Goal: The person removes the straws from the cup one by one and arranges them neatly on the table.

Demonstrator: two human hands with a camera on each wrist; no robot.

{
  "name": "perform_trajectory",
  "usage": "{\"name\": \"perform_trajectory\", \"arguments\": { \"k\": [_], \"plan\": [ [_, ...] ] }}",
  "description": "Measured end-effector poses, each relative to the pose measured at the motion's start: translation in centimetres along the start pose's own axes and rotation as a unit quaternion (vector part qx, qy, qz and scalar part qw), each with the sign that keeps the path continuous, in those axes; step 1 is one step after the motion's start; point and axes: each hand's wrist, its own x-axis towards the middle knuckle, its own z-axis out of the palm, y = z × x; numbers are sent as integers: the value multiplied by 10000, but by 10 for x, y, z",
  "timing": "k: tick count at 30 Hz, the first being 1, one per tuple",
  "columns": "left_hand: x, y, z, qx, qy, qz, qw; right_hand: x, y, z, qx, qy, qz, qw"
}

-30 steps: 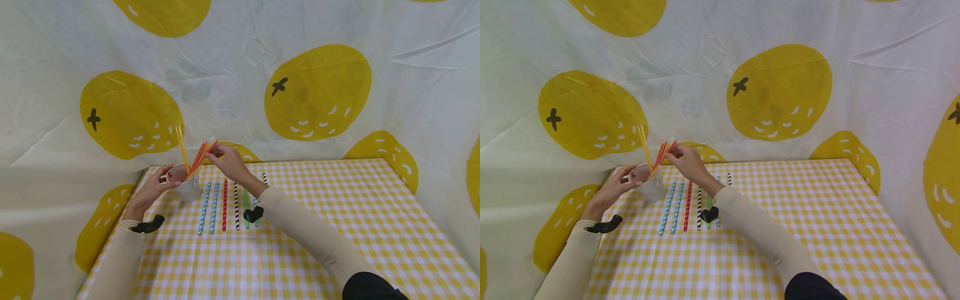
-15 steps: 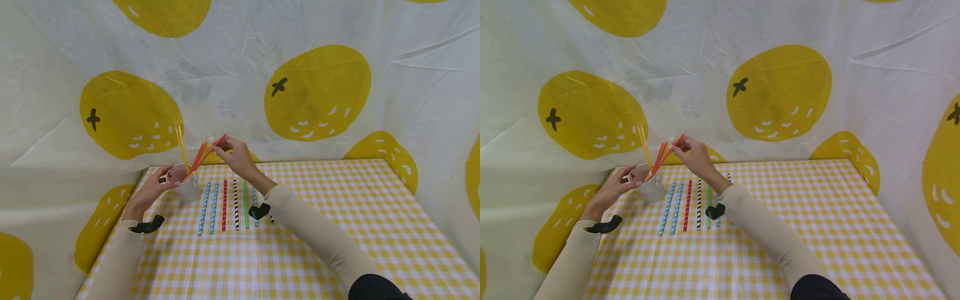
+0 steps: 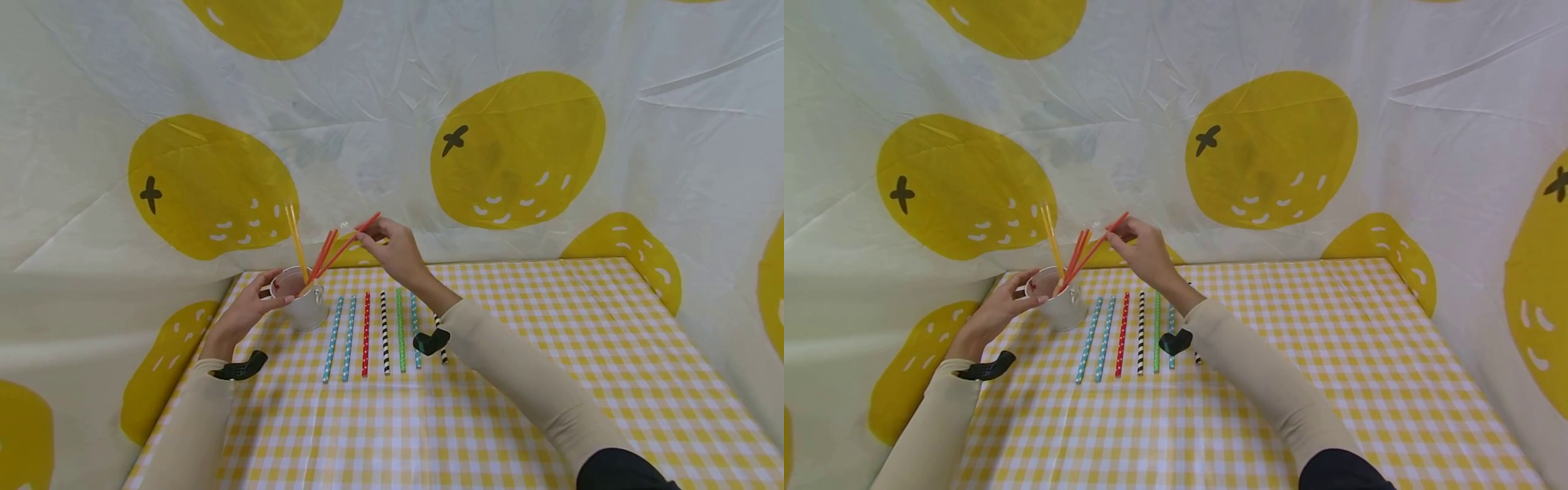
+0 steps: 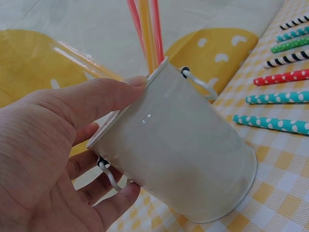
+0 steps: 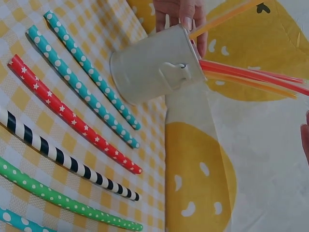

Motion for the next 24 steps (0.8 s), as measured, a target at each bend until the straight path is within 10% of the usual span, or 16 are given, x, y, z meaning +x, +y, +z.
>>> {"name": "perform_trajectory", "arguments": {
  "k": [24],
  "plan": [
    [2, 1, 0, 49, 17, 51, 10000, -2, -43, -46, 642, 314, -109, 9974]
  ]
}}
